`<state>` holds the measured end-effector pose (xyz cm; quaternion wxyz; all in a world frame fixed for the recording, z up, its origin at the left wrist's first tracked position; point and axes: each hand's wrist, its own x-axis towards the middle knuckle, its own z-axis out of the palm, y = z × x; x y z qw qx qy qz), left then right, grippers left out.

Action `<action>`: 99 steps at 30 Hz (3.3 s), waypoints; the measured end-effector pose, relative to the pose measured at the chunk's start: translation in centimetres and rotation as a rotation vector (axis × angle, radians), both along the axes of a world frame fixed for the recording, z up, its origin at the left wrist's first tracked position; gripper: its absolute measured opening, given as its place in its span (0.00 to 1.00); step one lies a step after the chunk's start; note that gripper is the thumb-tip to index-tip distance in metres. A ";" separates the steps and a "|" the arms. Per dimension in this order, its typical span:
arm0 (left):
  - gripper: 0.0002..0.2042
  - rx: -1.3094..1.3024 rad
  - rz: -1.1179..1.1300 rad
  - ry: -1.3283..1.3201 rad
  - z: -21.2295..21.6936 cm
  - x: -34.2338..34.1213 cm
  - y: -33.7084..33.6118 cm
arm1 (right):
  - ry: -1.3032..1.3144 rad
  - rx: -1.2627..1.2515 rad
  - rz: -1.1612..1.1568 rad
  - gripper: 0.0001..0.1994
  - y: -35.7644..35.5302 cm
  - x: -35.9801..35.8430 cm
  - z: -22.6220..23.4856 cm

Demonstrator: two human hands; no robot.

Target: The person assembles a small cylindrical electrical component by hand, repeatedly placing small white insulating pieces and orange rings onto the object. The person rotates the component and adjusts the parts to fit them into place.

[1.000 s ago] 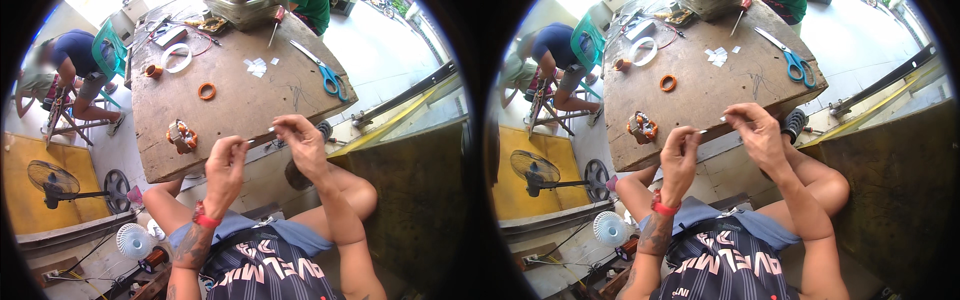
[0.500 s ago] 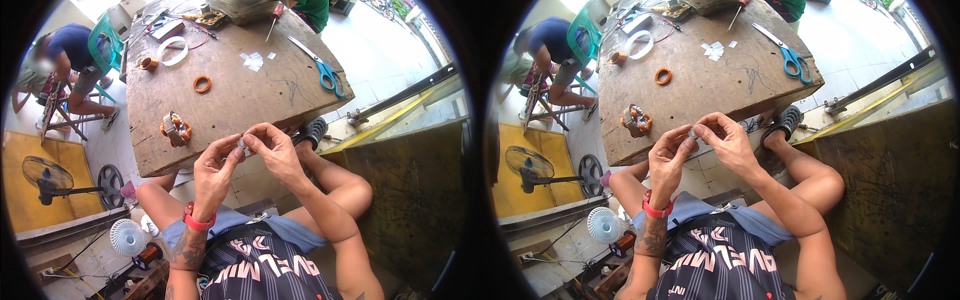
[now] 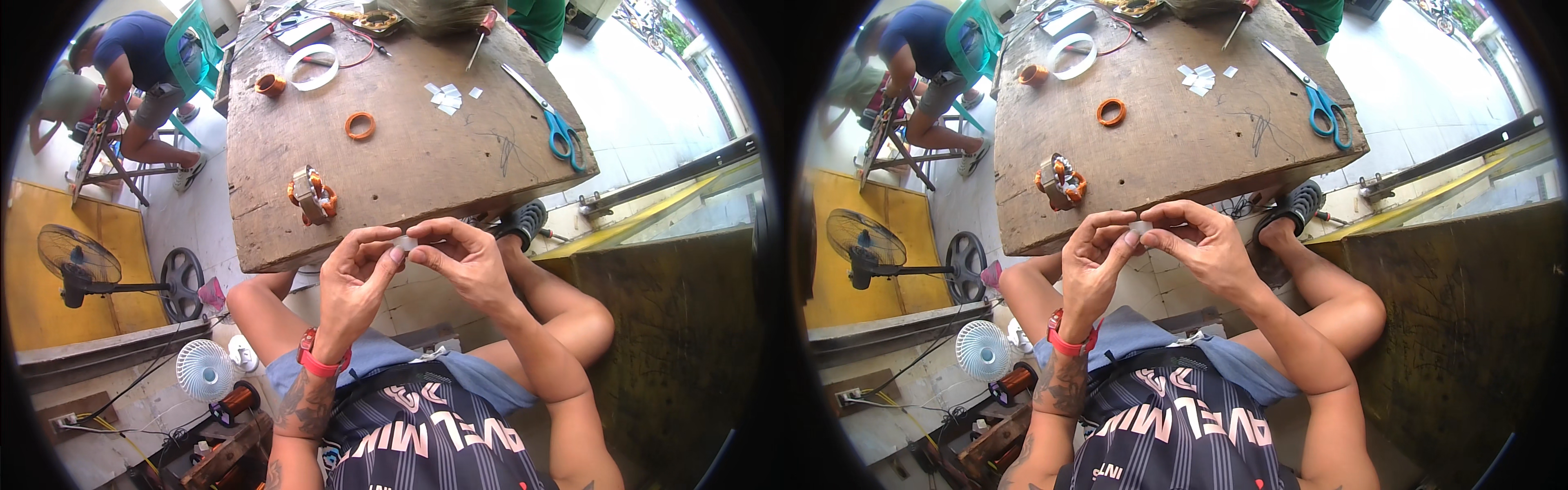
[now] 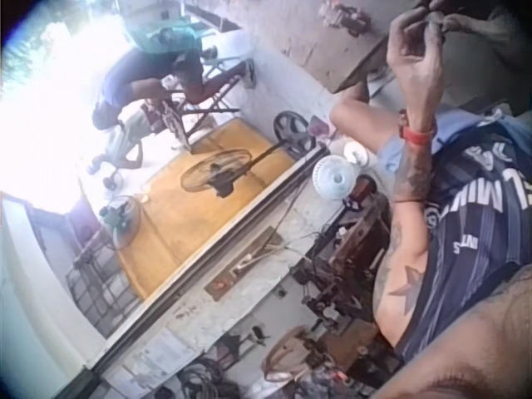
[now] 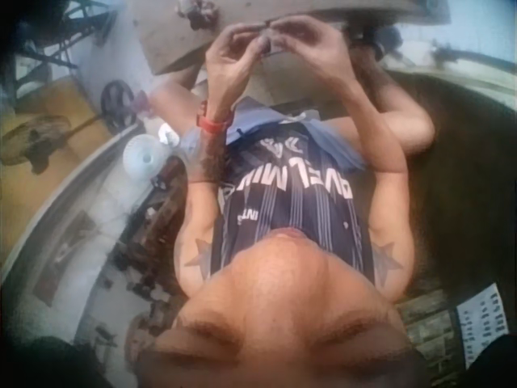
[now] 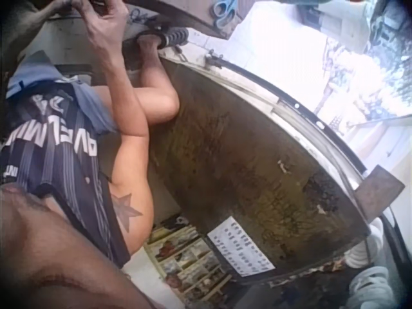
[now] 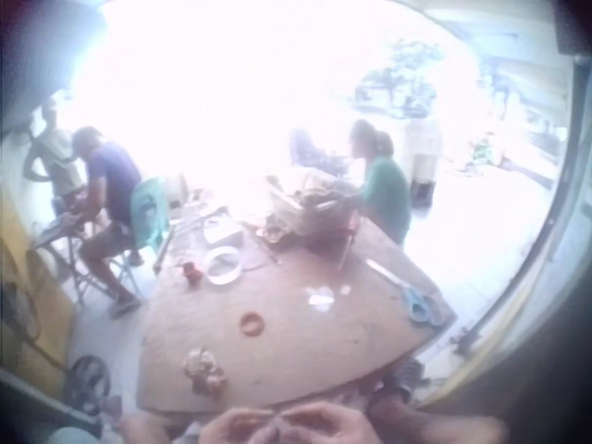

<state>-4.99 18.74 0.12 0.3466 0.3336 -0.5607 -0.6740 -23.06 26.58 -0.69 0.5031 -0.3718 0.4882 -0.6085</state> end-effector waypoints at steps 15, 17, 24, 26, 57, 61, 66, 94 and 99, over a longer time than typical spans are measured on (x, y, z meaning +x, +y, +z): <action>0.11 -0.248 -0.038 -0.137 0.7 2.4 0.2 | 0.813 -0.432 -0.128 0.13 -0.1 0.5 0.7; 0.10 -0.382 -0.038 -0.177 0.7 2.5 0.1 | 0.846 -0.470 -0.146 0.14 0.0 0.7 0.7; 0.09 -0.569 -0.066 -0.245 1.3 2.4 -0.1 | 0.932 -0.526 -0.157 0.15 0.4 0.9 0.8; 0.10 -0.606 -0.058 -0.243 1.5 2.4 0.0 | 0.867 -0.485 -0.150 0.14 0.4 1.0 0.9; 0.06 -0.431 0.337 -0.171 0.0 7.1 -1.2 | 0.668 -0.405 -0.160 0.12 -3.4 2.5 0.6; 0.15 -0.820 0.450 -0.747 -0.8 6.9 -3.9 | 0.667 -0.278 -0.247 0.09 -8.1 2.3 0.2; 0.26 -0.863 0.507 -0.848 -3.2 4.0 -3.9 | 0.848 -0.222 -0.103 0.09 -11.2 3.7 -0.5; 0.20 -1.261 0.165 -0.750 -2.6 8.1 -9.8 | 1.105 -0.391 -0.306 0.11 -7.9 4.7 -1.8; 0.20 -1.279 0.152 -0.756 -2.7 8.3 -9.8 | 1.291 -0.456 -0.232 0.11 -9.3 5.3 -2.1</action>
